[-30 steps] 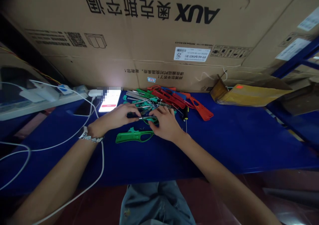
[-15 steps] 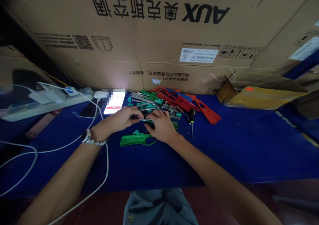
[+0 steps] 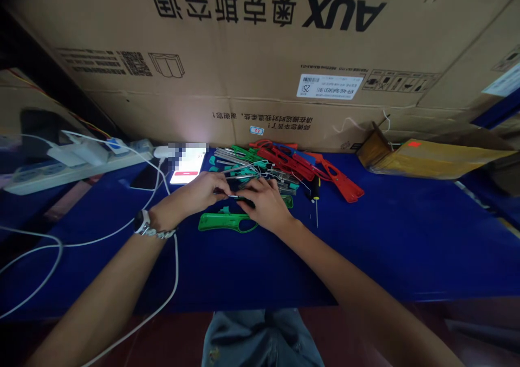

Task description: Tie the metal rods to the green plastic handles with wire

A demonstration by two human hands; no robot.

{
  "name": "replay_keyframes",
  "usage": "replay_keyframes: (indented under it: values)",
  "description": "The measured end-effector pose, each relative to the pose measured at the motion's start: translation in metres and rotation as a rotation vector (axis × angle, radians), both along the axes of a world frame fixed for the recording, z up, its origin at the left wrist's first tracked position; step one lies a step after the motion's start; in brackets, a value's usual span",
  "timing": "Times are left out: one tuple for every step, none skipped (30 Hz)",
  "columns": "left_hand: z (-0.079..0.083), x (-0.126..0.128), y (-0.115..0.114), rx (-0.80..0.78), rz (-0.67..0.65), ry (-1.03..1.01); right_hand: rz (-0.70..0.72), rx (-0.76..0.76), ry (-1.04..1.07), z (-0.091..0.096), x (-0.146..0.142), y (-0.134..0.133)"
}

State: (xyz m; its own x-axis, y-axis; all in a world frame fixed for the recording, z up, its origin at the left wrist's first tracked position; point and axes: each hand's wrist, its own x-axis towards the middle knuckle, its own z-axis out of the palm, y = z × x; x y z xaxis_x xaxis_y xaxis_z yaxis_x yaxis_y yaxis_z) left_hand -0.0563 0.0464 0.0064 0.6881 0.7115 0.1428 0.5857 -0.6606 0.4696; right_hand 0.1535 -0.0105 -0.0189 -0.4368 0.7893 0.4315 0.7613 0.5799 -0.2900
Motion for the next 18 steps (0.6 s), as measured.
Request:
replay_keyframes:
  values:
    - [0.0, 0.0, -0.001, 0.012, -0.003, 0.001, 0.011, 0.015, -0.006, 0.0, 0.0, 0.0]
    - [-0.001, 0.0, -0.002, 0.027, -0.008, 0.002, 0.022, 0.029, -0.011, 0.0, 0.0, 0.0]
    - [-0.002, 0.0, -0.002, 0.038, -0.011, 0.004, 0.03, 0.041, -0.014, -0.001, 0.001, 0.0]
    - [-0.003, 0.0, -0.003, 0.045, -0.008, 0.007, 0.037, 0.052, -0.013, -0.001, 0.001, 0.0]
    - [-0.004, 0.0, -0.003, 0.048, 0.001, 0.01, 0.042, 0.058, -0.008, -0.002, 0.001, 0.0]
    - [-0.005, 0.0, -0.003, 0.049, 0.009, 0.014, 0.045, 0.062, 0.001, -0.004, 0.001, 0.0]
    - [-0.004, 0.001, -0.003, 0.049, 0.014, 0.021, 0.048, 0.063, 0.015, -0.005, 0.001, 0.001]
    - [-0.004, 0.001, -0.003, 0.051, 0.017, 0.028, 0.054, 0.063, 0.033, -0.007, 0.002, 0.002]
    - [-0.002, 0.002, -0.003, 0.051, 0.018, 0.036, 0.063, 0.061, 0.051, -0.009, 0.002, 0.003]
    - [0.0, 0.002, -0.004, 0.046, 0.02, 0.043, 0.073, 0.058, 0.069, -0.011, 0.002, 0.004]
    - [0.003, 0.003, -0.004, 0.034, 0.023, 0.049, 0.083, 0.053, 0.087, -0.013, 0.003, 0.005]
    - [0.005, 0.003, -0.005, 0.014, 0.031, 0.051, 0.09, 0.048, 0.107, -0.015, 0.003, 0.006]
    - [0.008, 0.004, -0.006, -0.012, 0.041, 0.046, 0.098, 0.042, 0.125, -0.016, 0.004, 0.007]
    - [0.01, 0.005, -0.008, -0.041, 0.048, 0.037, 0.106, 0.036, 0.143, -0.017, 0.004, 0.007]
    - [0.011, 0.005, -0.009, -0.066, 0.054, 0.025, 0.114, 0.035, 0.161, -0.018, 0.004, 0.008]
    - [0.011, 0.006, -0.01, -0.081, 0.058, 0.012, 0.126, 0.035, 0.179, -0.019, 0.004, 0.009]
    - [0.011, 0.007, -0.012, -0.086, 0.057, 0.0, 0.138, 0.039, 0.196, -0.019, 0.004, 0.009]
    - [0.011, 0.008, -0.013, -0.083, 0.053, -0.009, 0.152, 0.045, 0.211, -0.019, 0.005, 0.01]
